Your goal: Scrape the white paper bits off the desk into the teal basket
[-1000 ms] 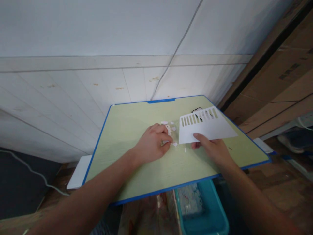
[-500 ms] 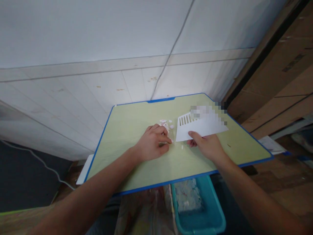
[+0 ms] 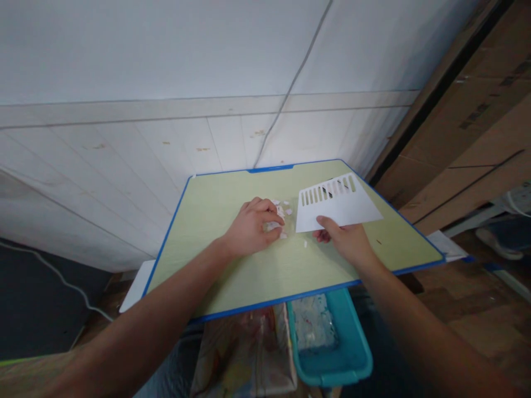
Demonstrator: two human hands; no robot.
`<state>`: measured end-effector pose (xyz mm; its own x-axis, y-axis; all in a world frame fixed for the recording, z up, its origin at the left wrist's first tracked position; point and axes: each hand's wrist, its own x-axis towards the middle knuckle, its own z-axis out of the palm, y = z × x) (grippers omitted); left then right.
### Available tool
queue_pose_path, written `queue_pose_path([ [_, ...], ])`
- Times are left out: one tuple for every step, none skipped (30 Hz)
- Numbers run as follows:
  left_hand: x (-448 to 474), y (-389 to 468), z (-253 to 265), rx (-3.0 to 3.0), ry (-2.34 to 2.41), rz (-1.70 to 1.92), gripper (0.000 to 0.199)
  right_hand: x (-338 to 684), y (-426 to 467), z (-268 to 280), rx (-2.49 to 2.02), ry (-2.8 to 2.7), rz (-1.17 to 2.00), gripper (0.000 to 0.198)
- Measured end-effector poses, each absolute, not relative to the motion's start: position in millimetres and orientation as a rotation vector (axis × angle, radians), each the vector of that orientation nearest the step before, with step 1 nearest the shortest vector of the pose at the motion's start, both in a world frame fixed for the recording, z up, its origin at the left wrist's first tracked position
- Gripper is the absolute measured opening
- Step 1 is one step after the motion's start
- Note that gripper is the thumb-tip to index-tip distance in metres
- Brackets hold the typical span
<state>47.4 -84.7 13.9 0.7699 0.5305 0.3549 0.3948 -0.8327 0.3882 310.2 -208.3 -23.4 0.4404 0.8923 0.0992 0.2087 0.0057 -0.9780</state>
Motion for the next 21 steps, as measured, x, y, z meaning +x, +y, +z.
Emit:
queue_pose_path([
  [47.0,-83.5,15.2,2.678,0.741,0.692,0.022,310.4,-207.8,-24.1,-1.483,-1.032,0.724,0.039],
  [46.2,-81.7,16.7,2.683,0.767,0.716,0.024,311.0,-207.4,-24.8,-1.472,-1.04,0.728,0.039],
  [44.8,-79.2,18.3,2.69,0.798,0.732,0.027,312.0,-207.0,-25.4,-1.467,-1.044,0.732,0.039],
  [43.2,-75.7,19.8,2.693,0.837,0.745,0.028,313.2,-206.8,-26.0,-1.465,-1.046,0.734,0.039],
  [41.4,-71.4,21.2,2.689,0.882,0.761,0.028,314.6,-206.8,-26.4,-1.467,-1.046,0.734,0.039],
  [39.5,-66.3,22.0,2.677,0.929,0.778,0.028,315.9,-207.1,-26.6,-1.472,-1.044,0.73,0.039],
  [37.7,-60.7,22.2,2.656,0.976,0.799,0.028,316.9,-207.6,-26.6,-1.476,-1.037,0.721,0.038],
  [35.9,-54.7,21.5,2.628,1.019,0.828,0.029,317.4,-208.3,-26.3,-1.48,-1.024,0.709,0.037],
  [34.2,-48.7,19.9,2.597,1.062,0.86,0.029,317.2,-208.9,-25.7,-1.482,-1.012,0.698,0.037],
  [32.3,-43.1,17.4,2.566,1.107,0.888,0.03,316.4,-209.3,-25.0,-1.484,-1.005,0.692,0.037],
  [30.1,-37.9,14.3,2.535,1.156,0.903,0.031,314.9,-209.3,-24.1,-1.485,-1.006,0.694,0.037],
  [27.6,-33.4,10.9,2.515,1.191,0.892,0.032,313.2,-208.8,-23.3,-1.488,-1.014,0.7,0.038],
  [24.7,-29.6,7.4,2.505,1.216,0.871,0.033,311.5,-208.1,-22.4,-1.493,-1.03,0.709,0.039],
  [21.4,-26.3,4.3,2.501,1.234,0.845,0.036,310.2,-207.2,-21.6,-1.503,-1.047,0.717,0.04],
  [18.0,-23.4,1.7,2.501,1.248,0.818,0.038,309.8,-206.4,-21.0,-1.516,-1.06,0.718,0.042],
  [14.5,-21.0,-0.2,2.5,1.27,0.799,0.04,310.5,-206.2,-20.4,-1.53,-1.064,0.71,0.043],
  [11.3,-18.8,-1.4,2.498,1.303,0.786,0.04,312.3,-206.8,-20.1,-1.544,-1.059,0.693,0.044],
  [8.5,-16.7,-2.1,2.496,1.341,0.773,0.041,315.1,-208.4,-19.8,-1.561,-1.049,0.67,0.045],
  [6.4,-14.8,-2.4,2.495,1.377,0.755,0.04,318.7,-210.9,-19.7,-1.58,-1.036,0.644,0.047],
  [4.9,-13.0,-2.6,2.498,1.405,0.737,0.04,322.7,-214.4,-19.8,-1.601,-1.022,0.618,0.048],
  [3.9,-11.3,-2.9,2.506,1.42,0.722,0.04,326.7,-218.4,-20.0,-1.622,-1.012,0.594,0.049],
])
